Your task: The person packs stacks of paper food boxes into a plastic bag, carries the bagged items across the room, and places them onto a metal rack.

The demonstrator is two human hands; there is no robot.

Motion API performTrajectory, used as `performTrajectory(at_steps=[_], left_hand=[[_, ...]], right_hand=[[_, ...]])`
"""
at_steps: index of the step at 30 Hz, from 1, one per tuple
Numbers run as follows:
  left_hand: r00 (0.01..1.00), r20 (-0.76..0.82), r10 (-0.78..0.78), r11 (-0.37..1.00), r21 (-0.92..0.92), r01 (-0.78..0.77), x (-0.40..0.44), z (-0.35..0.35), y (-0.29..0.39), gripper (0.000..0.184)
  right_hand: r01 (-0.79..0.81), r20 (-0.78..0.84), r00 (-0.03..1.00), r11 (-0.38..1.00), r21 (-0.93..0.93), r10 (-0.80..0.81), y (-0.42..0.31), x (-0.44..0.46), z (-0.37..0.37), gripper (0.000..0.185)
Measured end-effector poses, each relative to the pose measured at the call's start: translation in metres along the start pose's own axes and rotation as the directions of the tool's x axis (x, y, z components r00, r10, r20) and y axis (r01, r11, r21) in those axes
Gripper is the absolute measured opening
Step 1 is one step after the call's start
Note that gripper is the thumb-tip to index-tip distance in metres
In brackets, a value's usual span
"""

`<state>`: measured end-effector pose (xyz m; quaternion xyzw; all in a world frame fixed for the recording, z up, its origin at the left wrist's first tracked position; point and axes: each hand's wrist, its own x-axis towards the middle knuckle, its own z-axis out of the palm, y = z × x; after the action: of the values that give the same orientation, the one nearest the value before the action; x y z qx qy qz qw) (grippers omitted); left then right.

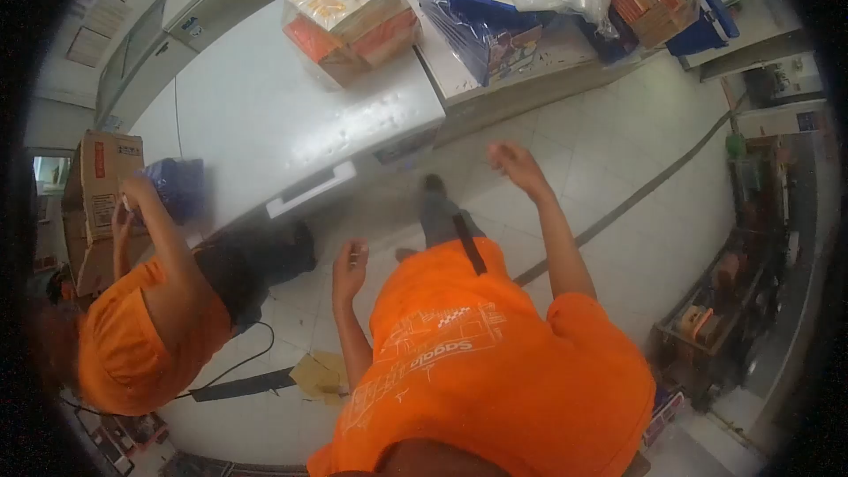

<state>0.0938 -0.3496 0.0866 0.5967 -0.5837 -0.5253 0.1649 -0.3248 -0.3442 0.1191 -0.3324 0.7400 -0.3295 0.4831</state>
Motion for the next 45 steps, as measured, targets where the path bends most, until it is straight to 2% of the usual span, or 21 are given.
performTrajectory(at_steps=[2, 5, 8, 11, 13, 16, 21, 22, 24, 25, 26, 29, 31, 33, 35, 37, 39, 41, 43, 45], left_hand=[[0.997, -0.035, 0.066, 0.994, -0.086, -0.069, 0.012, 0.012, 0.020, 0.025], [0.995, -0.024, 0.102, 0.985, -0.135, -0.104, 0.039, 0.019, 0.067, 0.024], [0.971, -0.094, 0.220, 0.967, -0.113, -0.230, 0.086, 0.024, 0.151, 0.024], [0.914, -0.099, 0.393, 0.897, -0.178, -0.405, 0.152, 0.050, 0.239, 0.023], [0.882, -0.065, 0.467, 0.882, -0.029, -0.470, 0.198, 0.070, 0.295, 0.020], [0.817, -0.027, 0.576, 0.815, -0.054, -0.577, 0.275, 0.098, 0.352, 0.019], [0.784, -0.024, 0.620, 0.776, -0.123, -0.618, 0.301, 0.142, 0.443, 0.018], [0.753, -0.040, 0.657, 0.730, -0.218, -0.648, 0.308, 0.158, 0.441, 0.016], [0.753, 0.015, 0.657, 0.744, -0.169, -0.646, 0.302, 0.173, 0.448, 0.014], [0.752, 0.046, 0.658, 0.749, -0.142, -0.647, 0.296, 0.177, 0.450, 0.013], [0.778, 0.058, 0.625, 0.770, -0.208, -0.604, 0.290, 0.180, 0.452, 0.013], [0.789, 0.085, 0.609, 0.781, -0.240, -0.577, 0.282, 0.177, 0.436, 0.014], [0.809, 0.111, 0.577, 0.810, -0.206, -0.549, 0.279, 0.161, 0.421, 0.015], [0.820, 0.090, 0.566, 0.817, -0.195, -0.542, 0.278, 0.147, 0.401, 0.015], [0.867, 0.020, 0.498, 0.837, -0.273, -0.474, 0.275, 0.134, 0.377, 0.015], [0.901, -0.019, 0.433, 0.845, -0.340, -0.413, 0.263, 0.129, 0.355, 0.015], [0.911, -0.038, 0.411, 0.839, -0.374, -0.394, 0.254, 0.117, 0.342, 0.014], [0.902, -0.033, 0.431, 0.810, -0.425, -0.403, 0.248, 0.113, 0.337, 0.014], [0.908, 0.007, 0.418, 0.804, -0.467, -0.367, 0.247, 0.108, 0.330, 0.014], [0.915, 0.012, 0.403, 0.845, -0.390, -0.367, 0.242, 0.096, 0.331, 0.015]], right_hand=[[0.089, -0.112, 0.991, 0.983, 0.161, -0.072, -0.018, 0.029, -0.015, 0.044], [0.247, -0.193, 0.963, 0.901, 0.356, -0.188, -0.056, 0.065, -0.033, 0.046], [0.302, -0.174, 0.953, 0.802, 0.515, -0.248, -0.076, 0.097, -0.062, 0.051], [0.389, -0.314, 0.918, 0.709, 0.588, -0.243, -0.086, 0.125, -0.104, 0.054], [0.407, -0.329, 0.911, 0.677, 0.613, -0.249, -0.092, 0.141, -0.146, 0.055], [0.419, -0.334, 0.908, 0.582, 0.697, -0.254, -0.081, 0.158, -0.201, 0.056], [0.379, -0.270, 0.911, 0.372, 0.848, -0.313, -0.041, 0.205, -0.253, 0.055], [0.373, -0.272, 0.910, 0.334, 0.866, -0.312, -0.033, 0.218, -0.248, 0.054], [0.357, -0.290, 0.922, 0.274, 0.893, -0.257, -0.052, 0.227, -0.233, 0.053], [0.354, -0.307, 0.929, 0.250, 0.901, -0.206, -0.089, 0.219, -0.222, 0.052], [0.351, -0.323, 0.934, 0.227, 0.909, -0.153, -0.114, 0.215, -0.216, 0.051], [0.405, -0.412, 0.911, 0.188, 0.895, -0.005, -0.139, 0.234, -0.215, 0.053], [0.417, -0.431, 0.902, 0.192, 0.888, 0.036, -0.149, 0.236, -0.214, 0.052], [0.450, -0.472, 0.880, 0.223, 0.865, 0.053, -0.150, 0.244, -0.218, 0.050], [0.495, -0.529, 0.847, 0.283, 0.821, 0.054, -0.145, 0.248, -0.223, 0.047], [0.519, -0.608, 0.787, 0.422, 0.744, 0.105, -0.158, 0.242, -0.233, 0.046], [0.515, -0.630, 0.774, 0.513, 0.687, 0.067, -0.178, 0.236, -0.244, 0.045], [0.564, -0.678, 0.735, 0.531, 0.632, 0.025, -0.214, 0.227, -0.245, 0.044], [0.652, -0.703, 0.697, 0.534, 0.539, -0.141, -0.203, 0.253, -0.262, 0.042], [0.740, -0.720, 0.641, 0.466, 0.485, -0.268, -0.237, 0.241, -0.248, 0.040]])
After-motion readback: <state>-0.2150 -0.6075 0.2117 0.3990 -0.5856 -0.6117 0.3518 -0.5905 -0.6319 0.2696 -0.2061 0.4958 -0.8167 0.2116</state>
